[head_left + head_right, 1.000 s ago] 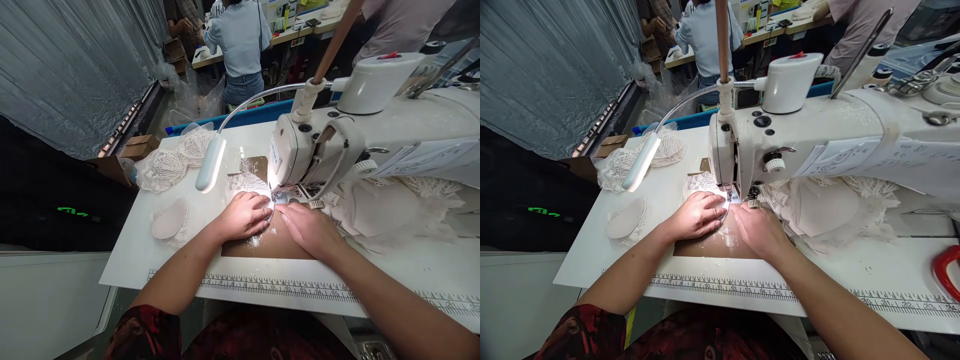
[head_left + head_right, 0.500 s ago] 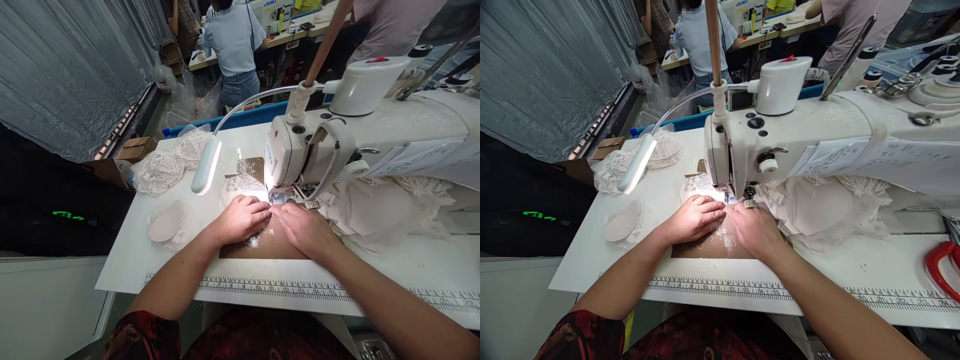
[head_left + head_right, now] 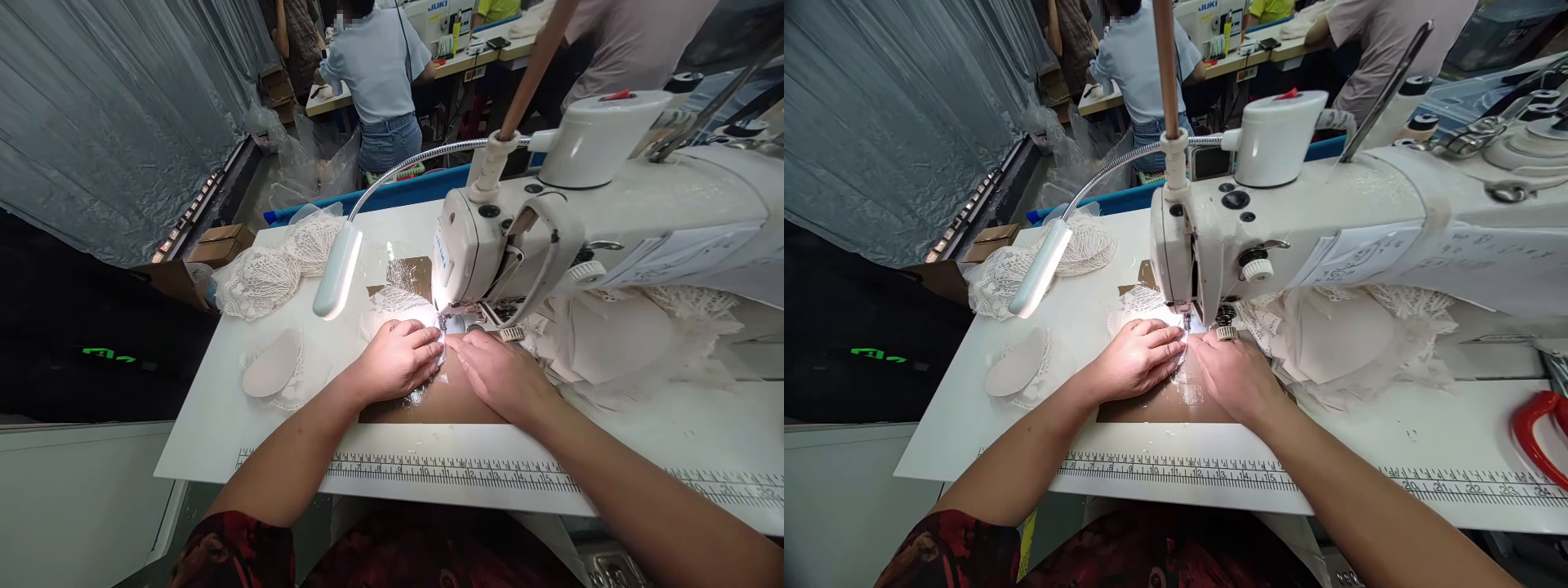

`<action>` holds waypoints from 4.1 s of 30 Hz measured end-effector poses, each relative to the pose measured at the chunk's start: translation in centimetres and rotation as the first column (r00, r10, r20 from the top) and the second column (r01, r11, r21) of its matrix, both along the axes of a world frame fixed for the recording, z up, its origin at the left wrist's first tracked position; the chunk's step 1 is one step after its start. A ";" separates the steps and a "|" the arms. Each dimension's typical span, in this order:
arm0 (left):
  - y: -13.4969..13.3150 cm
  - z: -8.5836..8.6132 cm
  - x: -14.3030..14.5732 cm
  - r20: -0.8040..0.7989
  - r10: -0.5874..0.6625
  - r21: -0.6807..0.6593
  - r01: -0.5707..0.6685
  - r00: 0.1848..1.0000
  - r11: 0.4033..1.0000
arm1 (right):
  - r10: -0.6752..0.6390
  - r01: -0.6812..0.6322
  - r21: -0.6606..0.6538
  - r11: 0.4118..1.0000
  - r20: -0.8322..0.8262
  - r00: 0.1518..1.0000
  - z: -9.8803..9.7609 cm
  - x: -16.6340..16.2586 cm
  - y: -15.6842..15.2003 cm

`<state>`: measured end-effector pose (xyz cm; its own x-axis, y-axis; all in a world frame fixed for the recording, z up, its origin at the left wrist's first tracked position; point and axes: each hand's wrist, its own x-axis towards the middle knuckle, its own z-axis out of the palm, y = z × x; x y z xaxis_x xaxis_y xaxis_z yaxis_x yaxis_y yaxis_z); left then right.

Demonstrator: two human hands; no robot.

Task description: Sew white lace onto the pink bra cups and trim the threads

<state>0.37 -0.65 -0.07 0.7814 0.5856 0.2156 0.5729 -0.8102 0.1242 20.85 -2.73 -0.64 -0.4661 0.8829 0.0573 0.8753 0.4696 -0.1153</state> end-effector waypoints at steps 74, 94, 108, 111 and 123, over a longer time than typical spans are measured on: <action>0.1 -0.3 0.1 0.109 0.025 -0.021 -0.023 0.994 1.000 | 0.128 -0.122 0.159 0.980 -0.030 0.991 -1.0 0.7 -0.3; 0.0 -0.6 0.6 0.148 0.213 -0.154 -0.190 0.966 0.970 | 0.155 -0.111 0.226 0.968 -0.189 0.970 -1.2 1.0 -0.4; -0.2 -0.9 0.4 0.133 0.140 -0.068 -0.132 0.981 0.989 | 0.145 -0.106 0.209 0.972 -0.177 0.974 -1.2 1.2 -0.4; -0.3 -0.6 0.4 0.113 0.112 -0.064 -0.105 0.987 0.992 | 0.120 -0.082 0.197 0.977 -0.189 0.975 -1.1 1.1 -0.4; -0.6 -0.6 0.7 0.025 0.039 0.018 -0.040 0.999 0.999 | 0.133 -0.111 0.190 0.975 -0.103 0.986 -1.0 0.5 -0.3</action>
<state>1.11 -1.27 -0.69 0.7520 0.6117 0.2457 0.6015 -0.7892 0.1240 21.37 -3.03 -1.61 -0.5506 0.7893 0.2718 0.7960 0.5945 -0.1138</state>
